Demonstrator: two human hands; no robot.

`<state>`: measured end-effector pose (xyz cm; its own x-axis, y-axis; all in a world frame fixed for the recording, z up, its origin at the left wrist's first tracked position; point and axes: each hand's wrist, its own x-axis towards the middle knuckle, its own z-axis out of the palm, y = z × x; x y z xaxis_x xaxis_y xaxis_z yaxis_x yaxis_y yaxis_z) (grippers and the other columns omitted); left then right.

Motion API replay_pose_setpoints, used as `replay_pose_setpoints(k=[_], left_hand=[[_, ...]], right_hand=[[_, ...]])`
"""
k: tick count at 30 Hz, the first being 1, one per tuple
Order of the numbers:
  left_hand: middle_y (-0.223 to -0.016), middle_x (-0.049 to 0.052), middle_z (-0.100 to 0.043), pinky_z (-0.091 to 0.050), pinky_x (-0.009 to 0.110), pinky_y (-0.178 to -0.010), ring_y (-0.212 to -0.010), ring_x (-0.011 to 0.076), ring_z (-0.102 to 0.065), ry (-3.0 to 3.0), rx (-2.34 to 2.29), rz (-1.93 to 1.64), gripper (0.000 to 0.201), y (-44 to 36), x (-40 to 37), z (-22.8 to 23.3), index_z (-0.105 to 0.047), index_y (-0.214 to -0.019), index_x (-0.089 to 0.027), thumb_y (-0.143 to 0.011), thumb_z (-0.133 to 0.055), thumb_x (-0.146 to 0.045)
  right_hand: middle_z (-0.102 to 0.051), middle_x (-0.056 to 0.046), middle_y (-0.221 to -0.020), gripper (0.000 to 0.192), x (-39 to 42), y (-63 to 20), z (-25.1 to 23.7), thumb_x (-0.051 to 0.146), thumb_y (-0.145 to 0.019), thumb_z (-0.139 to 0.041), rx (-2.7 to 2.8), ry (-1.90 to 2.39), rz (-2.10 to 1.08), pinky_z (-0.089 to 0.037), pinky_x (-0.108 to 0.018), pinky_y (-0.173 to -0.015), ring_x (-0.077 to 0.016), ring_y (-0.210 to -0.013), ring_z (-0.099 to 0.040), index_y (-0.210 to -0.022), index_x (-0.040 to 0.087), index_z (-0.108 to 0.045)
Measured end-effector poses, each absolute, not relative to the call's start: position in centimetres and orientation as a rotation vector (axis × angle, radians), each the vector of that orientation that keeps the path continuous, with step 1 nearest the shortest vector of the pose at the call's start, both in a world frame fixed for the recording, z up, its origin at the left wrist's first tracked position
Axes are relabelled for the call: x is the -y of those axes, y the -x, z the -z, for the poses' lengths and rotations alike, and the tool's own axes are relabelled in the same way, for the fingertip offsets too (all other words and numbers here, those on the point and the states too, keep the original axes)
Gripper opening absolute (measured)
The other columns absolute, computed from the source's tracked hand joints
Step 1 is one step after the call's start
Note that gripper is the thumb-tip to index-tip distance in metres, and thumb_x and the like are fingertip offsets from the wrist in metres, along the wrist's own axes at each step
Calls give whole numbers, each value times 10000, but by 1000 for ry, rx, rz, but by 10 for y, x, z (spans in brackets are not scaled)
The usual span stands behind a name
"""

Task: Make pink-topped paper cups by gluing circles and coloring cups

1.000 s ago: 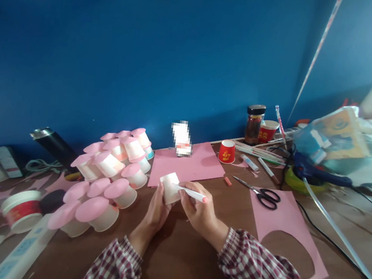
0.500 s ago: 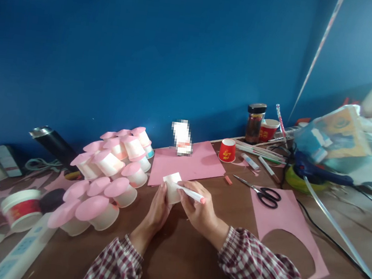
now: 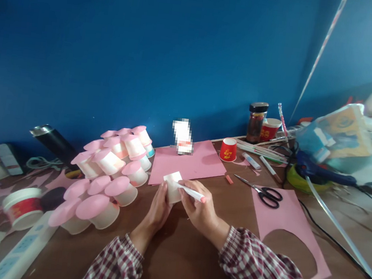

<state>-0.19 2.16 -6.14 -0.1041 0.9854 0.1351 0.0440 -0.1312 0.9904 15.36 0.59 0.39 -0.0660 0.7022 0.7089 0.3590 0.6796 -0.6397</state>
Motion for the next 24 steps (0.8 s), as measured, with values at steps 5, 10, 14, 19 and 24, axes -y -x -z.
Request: replay_pose_setpoints(k=[5, 10, 14, 19, 24], left_hand=[[-1504, 115, -282, -164, 439, -1164, -1404, 280, -184, -1474, -1295, -1363, 628, 7, -16, 72, -438, -1329, -193, -789, -582, -479], [-1489, 102, -319, -183, 453, -1154, -1392, 276, -233, -1361, -1313, -1335, 607, 4, -21, 63, -451, -1318, -191, -829, -479, -549], [-1439, 105, -407, -188, 435, -1151, -1387, 271, -245, -1266, -1283, -1343, 576, 0, -22, 50, -508, -1266, -176, -835, -467, -556], [-1401, 119, -454, -242, 428, -1134, -1379, 281, -263, -1296, -1182, -1338, 562, 0, -18, 51, -515, -1256, -165, -854, -433, -549], [-1488, 92, -321, -171, 411, -1167, -1411, 273, -159, -1385, -1263, -1386, 597, 6, -17, 72, -502, -1261, -221, -751, -618, -511]], right_hand=[[-671, -68, -884, 152, -6, -153, -4, 184, -871, -527, 1679, 872, -350, -553, -306, -708, -187, -780, -656, -996, 197, -612], [-674, -70, -874, 152, -6, -152, -5, 206, -879, -519, 1688, 875, -335, -556, -308, -706, -193, -786, -658, -993, 196, -618], [-675, -67, -870, 162, -6, -152, -5, 214, -882, -516, 1696, 875, -329, -557, -300, -692, -187, -767, -657, -1000, 199, -626], [-671, -65, -885, 180, -7, -152, -5, 184, -880, -514, 1712, 870, -326, -553, -303, -716, -185, -786, -651, -1020, 206, -625], [-669, -63, -886, 164, -6, -152, -3, 182, -878, -517, 1712, 863, -345, -551, -304, -725, -185, -786, -649, -1006, 204, -618]])
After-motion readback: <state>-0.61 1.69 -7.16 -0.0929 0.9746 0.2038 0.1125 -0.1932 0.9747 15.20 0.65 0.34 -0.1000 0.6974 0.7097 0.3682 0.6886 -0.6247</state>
